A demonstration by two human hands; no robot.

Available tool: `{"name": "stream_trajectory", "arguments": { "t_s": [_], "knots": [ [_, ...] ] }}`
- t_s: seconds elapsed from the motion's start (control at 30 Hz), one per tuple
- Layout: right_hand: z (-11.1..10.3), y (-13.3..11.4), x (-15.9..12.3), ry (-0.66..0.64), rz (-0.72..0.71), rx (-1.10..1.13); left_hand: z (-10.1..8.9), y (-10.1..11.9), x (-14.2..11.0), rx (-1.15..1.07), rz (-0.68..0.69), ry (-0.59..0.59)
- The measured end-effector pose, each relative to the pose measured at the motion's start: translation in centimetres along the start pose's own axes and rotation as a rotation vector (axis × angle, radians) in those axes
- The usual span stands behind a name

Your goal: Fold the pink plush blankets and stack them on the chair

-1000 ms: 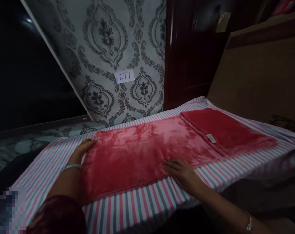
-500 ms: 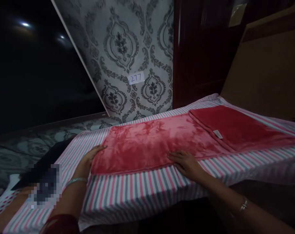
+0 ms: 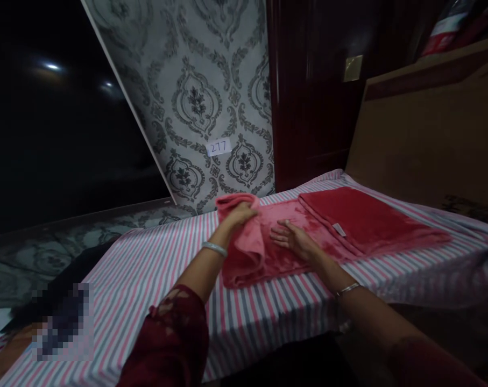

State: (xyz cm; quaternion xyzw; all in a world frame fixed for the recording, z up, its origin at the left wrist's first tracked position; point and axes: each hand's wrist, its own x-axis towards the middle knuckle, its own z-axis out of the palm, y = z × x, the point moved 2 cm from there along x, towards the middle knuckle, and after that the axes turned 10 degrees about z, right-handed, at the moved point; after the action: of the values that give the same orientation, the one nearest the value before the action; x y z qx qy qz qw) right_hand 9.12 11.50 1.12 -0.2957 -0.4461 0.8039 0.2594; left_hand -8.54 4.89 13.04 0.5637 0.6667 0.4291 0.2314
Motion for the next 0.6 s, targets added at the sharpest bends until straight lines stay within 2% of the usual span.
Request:
{"name": "stream_trajectory", "arguments": {
  "t_s": [0.07, 0.1, 0.17, 0.27, 0.33, 0.4, 0.5, 0.6],
  "knots": [
    [-0.5, 0.4, 0.1, -0.040, 0.063, 0.003, 3.9, -0.5, 0.1, -0.022, -0.014, -0.076],
    [-0.7, 0.8, 0.2, -0.070, 0.087, -0.013, 5.0, -1.0, -0.1, -0.033, -0.013, -0.083],
    [-1.1, 1.5, 0.3, -0.125, 0.120, -0.034, 5.5, -2.4, -0.8, -0.039, 0.006, -0.024],
    [-1.5, 2.3, 0.6, -0.109, 0.094, -0.037, 2.4, -5.2, -2.3, -0.002, 0.053, 0.228],
    [-1.3, 2.2, 1.0, -0.055, 0.028, -0.084, -0.4, -7.4, -3.8, 0.036, 0.068, 0.416],
    [-0.8, 1.5, 1.5, 0.042, -0.024, -0.223, -2.4, -9.7, -5.5, 0.061, 0.045, 0.551],
    [-0.1, -0.2, 2.5, 0.208, -0.066, -0.414, -3.2, -13.1, -7.7, 0.022, 0.006, 0.637],
    [-0.8, -1.7, 3.1, 0.294, -0.112, -0.454, -2.2, -15.5, -8.7, -0.189, 0.007, 0.615]
  ]
}}
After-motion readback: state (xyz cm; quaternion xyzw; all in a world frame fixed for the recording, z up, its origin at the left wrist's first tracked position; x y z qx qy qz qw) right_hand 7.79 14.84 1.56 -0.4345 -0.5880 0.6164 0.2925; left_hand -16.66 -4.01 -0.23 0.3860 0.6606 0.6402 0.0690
